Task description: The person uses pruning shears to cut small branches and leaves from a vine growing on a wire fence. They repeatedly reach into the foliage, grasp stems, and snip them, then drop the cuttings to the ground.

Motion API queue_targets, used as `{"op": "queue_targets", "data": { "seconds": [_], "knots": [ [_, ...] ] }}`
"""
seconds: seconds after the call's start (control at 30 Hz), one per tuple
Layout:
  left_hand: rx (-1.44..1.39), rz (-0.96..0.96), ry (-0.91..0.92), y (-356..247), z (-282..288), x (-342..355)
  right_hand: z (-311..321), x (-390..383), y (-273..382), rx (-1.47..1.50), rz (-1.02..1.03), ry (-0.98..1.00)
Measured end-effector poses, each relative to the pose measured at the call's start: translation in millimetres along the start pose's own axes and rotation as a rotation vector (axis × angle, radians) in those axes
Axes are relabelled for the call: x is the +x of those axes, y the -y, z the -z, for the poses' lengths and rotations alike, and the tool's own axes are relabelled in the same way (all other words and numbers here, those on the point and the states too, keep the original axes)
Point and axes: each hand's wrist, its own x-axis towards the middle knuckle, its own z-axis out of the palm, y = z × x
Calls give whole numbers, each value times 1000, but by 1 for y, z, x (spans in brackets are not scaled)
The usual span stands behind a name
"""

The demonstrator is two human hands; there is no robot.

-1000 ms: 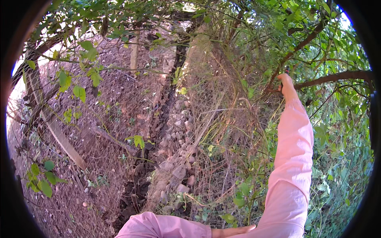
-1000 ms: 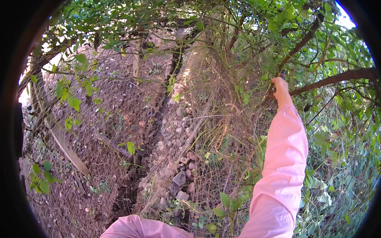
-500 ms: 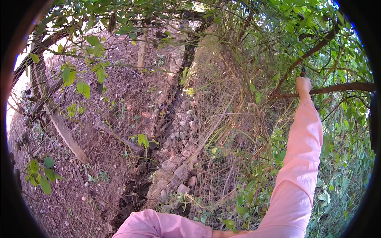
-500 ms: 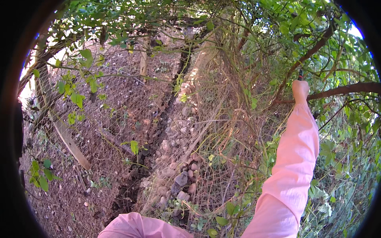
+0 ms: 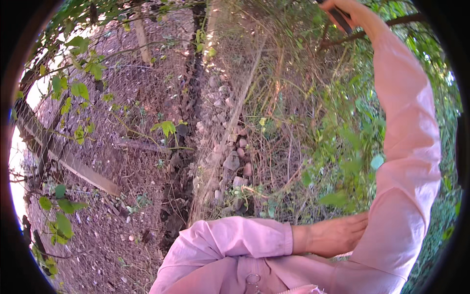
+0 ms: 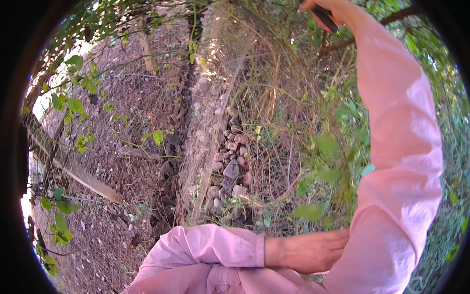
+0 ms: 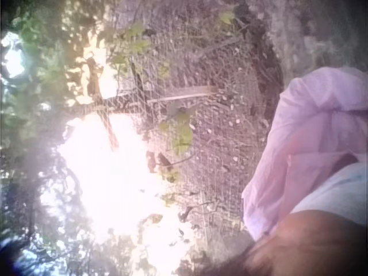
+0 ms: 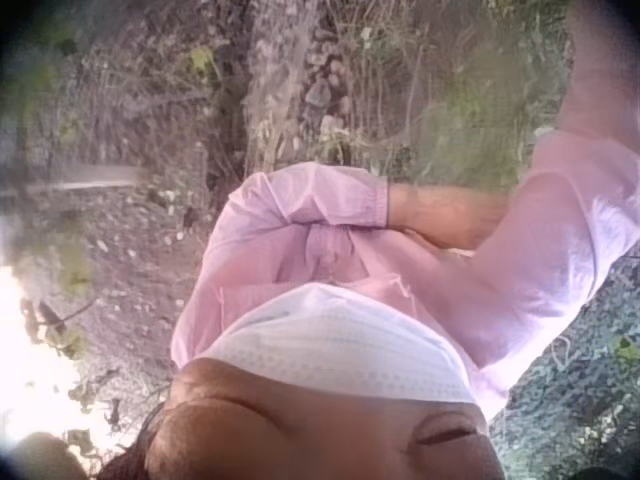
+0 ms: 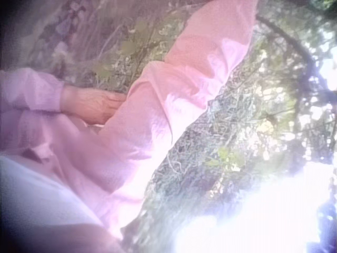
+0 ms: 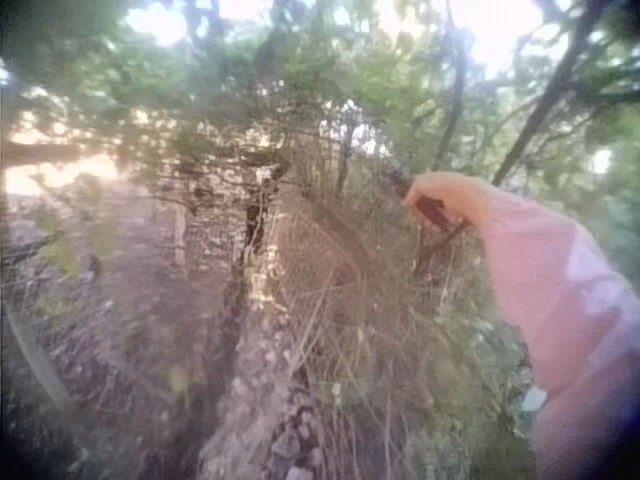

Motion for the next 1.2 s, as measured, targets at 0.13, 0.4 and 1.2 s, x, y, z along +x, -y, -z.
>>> {"op": "queue_targets", "data": {
  "seconds": [0.13,0.4,1.2],
  "knots": [
    [-21,16,-226,-13,29,-9,-19,-63,55,-138,207,-36],
    [562,650,-181,6,87,-63,-65,-200,128,-44,545,-12],
    [428,1061,-206,-53,114,-71,-135,-312,68,424,391,266]
  ]
}}
